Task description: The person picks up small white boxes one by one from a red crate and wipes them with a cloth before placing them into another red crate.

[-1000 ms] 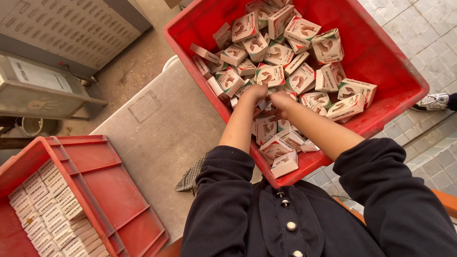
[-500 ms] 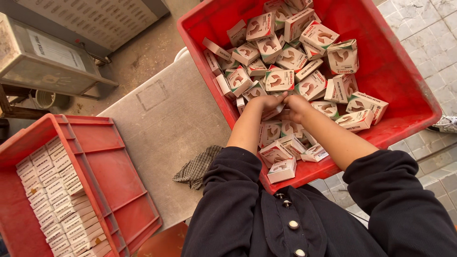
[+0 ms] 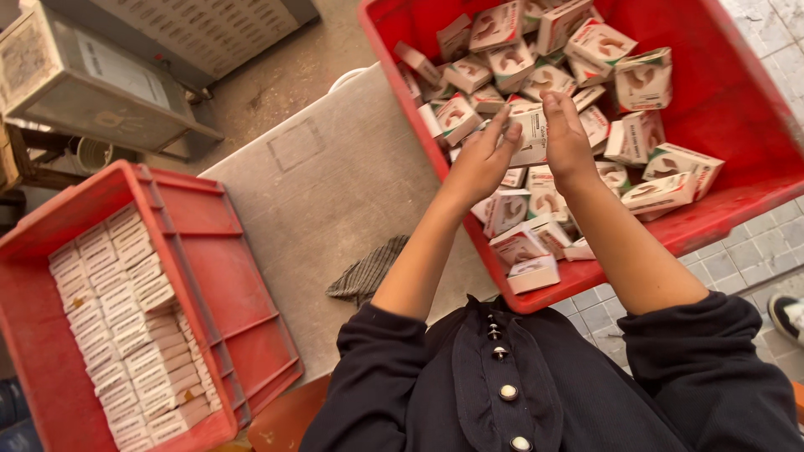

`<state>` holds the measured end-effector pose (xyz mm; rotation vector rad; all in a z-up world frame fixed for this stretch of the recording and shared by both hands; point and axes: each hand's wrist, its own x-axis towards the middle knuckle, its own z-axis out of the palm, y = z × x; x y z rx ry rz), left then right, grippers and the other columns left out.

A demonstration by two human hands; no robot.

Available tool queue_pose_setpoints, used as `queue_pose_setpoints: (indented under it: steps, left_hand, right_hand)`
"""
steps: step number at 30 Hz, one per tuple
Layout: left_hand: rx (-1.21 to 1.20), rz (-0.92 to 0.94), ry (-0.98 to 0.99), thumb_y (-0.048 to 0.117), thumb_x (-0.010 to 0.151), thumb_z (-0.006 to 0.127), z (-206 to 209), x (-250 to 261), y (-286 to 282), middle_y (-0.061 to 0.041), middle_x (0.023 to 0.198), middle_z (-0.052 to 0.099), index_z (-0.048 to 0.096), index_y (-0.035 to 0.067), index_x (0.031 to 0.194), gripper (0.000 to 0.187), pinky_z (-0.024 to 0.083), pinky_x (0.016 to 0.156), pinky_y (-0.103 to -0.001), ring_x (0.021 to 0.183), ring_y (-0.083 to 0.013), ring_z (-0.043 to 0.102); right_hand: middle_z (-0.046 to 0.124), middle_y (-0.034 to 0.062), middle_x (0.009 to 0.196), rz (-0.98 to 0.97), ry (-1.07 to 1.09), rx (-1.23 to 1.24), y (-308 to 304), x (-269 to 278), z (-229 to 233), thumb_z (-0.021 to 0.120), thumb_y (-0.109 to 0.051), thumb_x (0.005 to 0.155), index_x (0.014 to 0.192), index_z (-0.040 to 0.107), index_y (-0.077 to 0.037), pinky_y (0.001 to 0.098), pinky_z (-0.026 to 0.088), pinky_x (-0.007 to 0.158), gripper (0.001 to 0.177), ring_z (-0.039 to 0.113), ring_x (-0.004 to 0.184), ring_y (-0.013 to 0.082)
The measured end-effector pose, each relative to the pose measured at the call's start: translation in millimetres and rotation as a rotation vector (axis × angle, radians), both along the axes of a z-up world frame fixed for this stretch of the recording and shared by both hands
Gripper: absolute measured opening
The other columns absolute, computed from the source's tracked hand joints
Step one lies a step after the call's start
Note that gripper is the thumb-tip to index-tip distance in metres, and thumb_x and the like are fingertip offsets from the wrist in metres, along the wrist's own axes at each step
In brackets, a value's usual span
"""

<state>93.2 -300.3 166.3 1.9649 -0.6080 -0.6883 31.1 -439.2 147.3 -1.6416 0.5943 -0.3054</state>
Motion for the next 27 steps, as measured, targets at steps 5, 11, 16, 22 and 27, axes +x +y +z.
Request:
queue_pose_setpoints:
  steps: [5,11,16,22,27]
  left_hand:
    - [-0.157,0.093,-0.047,0.025,0.088,0.064,51.3,-34.8,129.3,-0.035,0.117,0.051,0.03,0.008,0.149,0.072,0.05,0.094,-0.052,0.114,-0.0524,0.055]
    - [0.169,0.119,-0.026,0.009,0.071,0.078,22.4,-85.6,284.2,-0.027,0.116,0.054,0.022,0.007,0.152,0.098,0.057,0.088,-0.045,0.106,-0.0418,0.063]
    - [0.375,0.255,-0.153,0.003,0.056,0.083,-39.0,-125.7,351.6,-0.04,0.142,0.027,0.007,-0.001,0.152,0.123,0.043,0.101,-0.062,0.128,-0.0589,0.037]
    - [0.155,0.29,-0.123,0.014,0.046,0.084,-82.2,-153.7,386.7,-0.032,0.137,0.039,0.023,0.001,0.15,0.12,0.037,0.107,-0.062,0.127,-0.0527,0.042]
    - [0.398,0.318,-0.157,0.038,0.042,0.089,-128.1,-155.5,398.2,-0.019,0.139,0.039,0.032,0.011,0.146,0.121,0.032,0.106,-0.067,0.129,-0.0441,0.044]
  right_hand:
    - [0.054,0.0117,0.123,0.321,-0.069,0.024,67.2,8.8,22.2,0.042,-0.029,0.101,0.133,0.052,-0.013,0.0384,0.031,0.109,0.037,0.043,0.124,0.0232]
    - [0.062,0.0152,0.105,0.853,0.104,-0.116,200.6,14.6,-30.2,0.057,-0.02,0.08,0.136,0.054,-0.018,0.0387,0.04,0.093,0.056,0.056,0.107,0.0291]
    - [0.07,0.0149,0.095,1.078,0.239,0.089,314.0,-4.7,-77.2,0.073,-0.017,0.078,0.121,0.052,-0.002,0.0347,0.047,0.079,0.05,0.063,0.088,0.0249]
    - [0.074,0.0015,0.098,1.068,0.358,-0.3,371.0,-28.3,-104.9,0.068,-0.05,0.082,0.094,0.075,-0.029,0.0403,0.052,0.083,0.024,0.066,0.103,0.0273]
    - [0.045,0.0023,0.148,1.262,0.049,-1.177,342.2,-56.9,-117.5,0.064,-0.049,0.081,0.137,0.047,-0.044,0.0702,0.015,0.11,0.058,0.034,0.141,0.0324]
